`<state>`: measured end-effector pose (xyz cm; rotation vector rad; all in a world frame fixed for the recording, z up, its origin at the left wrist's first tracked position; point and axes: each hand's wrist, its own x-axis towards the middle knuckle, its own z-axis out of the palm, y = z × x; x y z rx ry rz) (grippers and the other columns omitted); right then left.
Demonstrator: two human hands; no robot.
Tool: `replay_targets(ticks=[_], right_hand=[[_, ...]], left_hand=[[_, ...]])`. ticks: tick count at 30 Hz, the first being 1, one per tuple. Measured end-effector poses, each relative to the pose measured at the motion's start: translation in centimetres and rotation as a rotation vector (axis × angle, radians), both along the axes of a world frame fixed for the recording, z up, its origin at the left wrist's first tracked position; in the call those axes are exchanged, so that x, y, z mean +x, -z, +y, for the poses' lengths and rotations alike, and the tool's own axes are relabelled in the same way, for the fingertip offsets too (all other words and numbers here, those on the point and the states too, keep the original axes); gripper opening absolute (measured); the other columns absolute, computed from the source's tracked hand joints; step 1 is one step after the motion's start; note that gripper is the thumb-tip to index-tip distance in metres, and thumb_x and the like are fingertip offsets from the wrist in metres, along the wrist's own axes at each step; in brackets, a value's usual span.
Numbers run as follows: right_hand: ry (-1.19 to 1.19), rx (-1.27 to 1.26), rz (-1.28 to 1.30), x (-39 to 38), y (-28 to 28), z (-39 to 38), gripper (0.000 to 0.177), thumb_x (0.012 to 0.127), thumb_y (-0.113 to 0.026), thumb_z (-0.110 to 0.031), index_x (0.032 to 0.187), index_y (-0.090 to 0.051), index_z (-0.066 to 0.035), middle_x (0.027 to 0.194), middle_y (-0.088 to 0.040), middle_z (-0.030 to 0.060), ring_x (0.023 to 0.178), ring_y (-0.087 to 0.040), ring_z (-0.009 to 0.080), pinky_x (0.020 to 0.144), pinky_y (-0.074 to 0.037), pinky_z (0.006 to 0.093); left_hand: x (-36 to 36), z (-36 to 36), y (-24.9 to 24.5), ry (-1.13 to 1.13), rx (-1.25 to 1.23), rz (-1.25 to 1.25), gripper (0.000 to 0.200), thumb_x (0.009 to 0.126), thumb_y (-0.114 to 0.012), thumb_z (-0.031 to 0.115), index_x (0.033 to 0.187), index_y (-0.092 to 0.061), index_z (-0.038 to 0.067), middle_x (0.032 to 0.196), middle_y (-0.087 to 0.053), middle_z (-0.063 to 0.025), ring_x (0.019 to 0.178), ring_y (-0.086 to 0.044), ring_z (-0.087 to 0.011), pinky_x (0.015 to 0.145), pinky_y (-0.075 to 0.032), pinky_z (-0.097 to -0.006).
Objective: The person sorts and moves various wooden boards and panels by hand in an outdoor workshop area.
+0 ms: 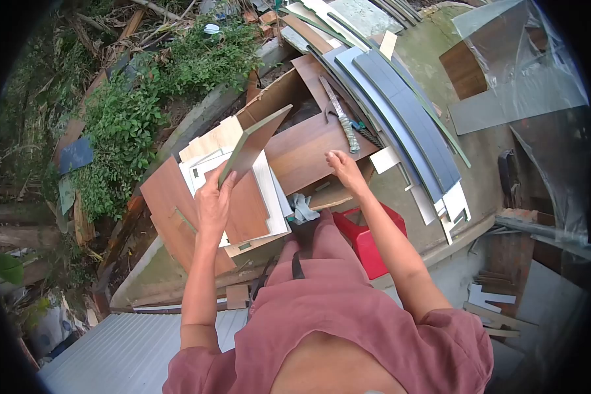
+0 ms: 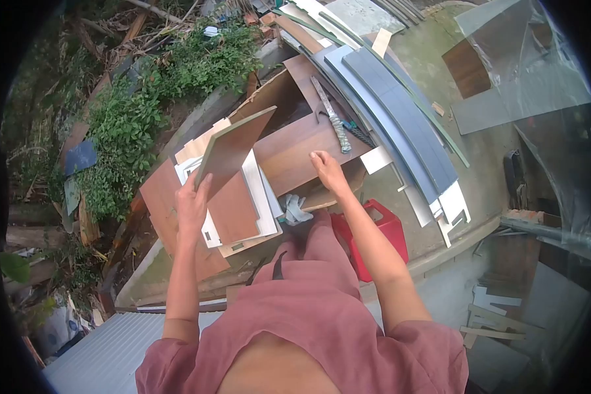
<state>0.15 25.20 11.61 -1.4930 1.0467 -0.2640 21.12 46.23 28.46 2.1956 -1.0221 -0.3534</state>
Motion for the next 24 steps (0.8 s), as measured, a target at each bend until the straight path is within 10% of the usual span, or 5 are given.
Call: replay_targets(ticks=[5,14,24], right_hand=[[0.289,-0.417,0.363,-2.1,10.8,-10.3,0.046,0.087,-0.049,-0.028,0.122,-0.047,0.002,0.114,-0.053,0.0255,0.108,-0.051,0.0377,0.092,-0.039,0.0413],[0.722,-0.262,0.328,1.2,15.2,-13.4,0.05,0.082,-0.054,-0.021,0.124,-0.043,0.004,0.117,-0.047,0.0283,0.11,-0.047,0.041,0.095,-0.037,0.0428],[0.869,-0.007,0.395,3.7,15.4,-14.7,0.049,0.08,-0.058,-0.024,0.124,-0.045,-0.005,0.113,-0.049,0.0271,0.108,-0.048,0.0394,0.093,-0.038,0.0424]], left_hand=[[-2.2,-8.1,1.2,-0.174,-0.176,0.246,0.034,0.09,-0.056,0.026,0.11,-0.058,-0.001,0.061,-0.05,0.0009,0.057,-0.038,-0.0061,0.052,-0.035,-0.0229],[-5.6,-13.4,9.7,-0.286,0.141,0.356,0.036,0.091,-0.053,0.029,0.114,-0.056,0.001,0.083,-0.064,-0.0188,0.076,-0.059,-0.0204,0.07,-0.045,-0.0362],[-7.0,-14.5,8.3,-0.295,0.323,0.294,0.036,0.091,-0.051,0.029,0.118,-0.055,0.007,0.062,-0.053,-0.0195,0.057,-0.053,-0.0284,0.059,-0.043,-0.0401]])
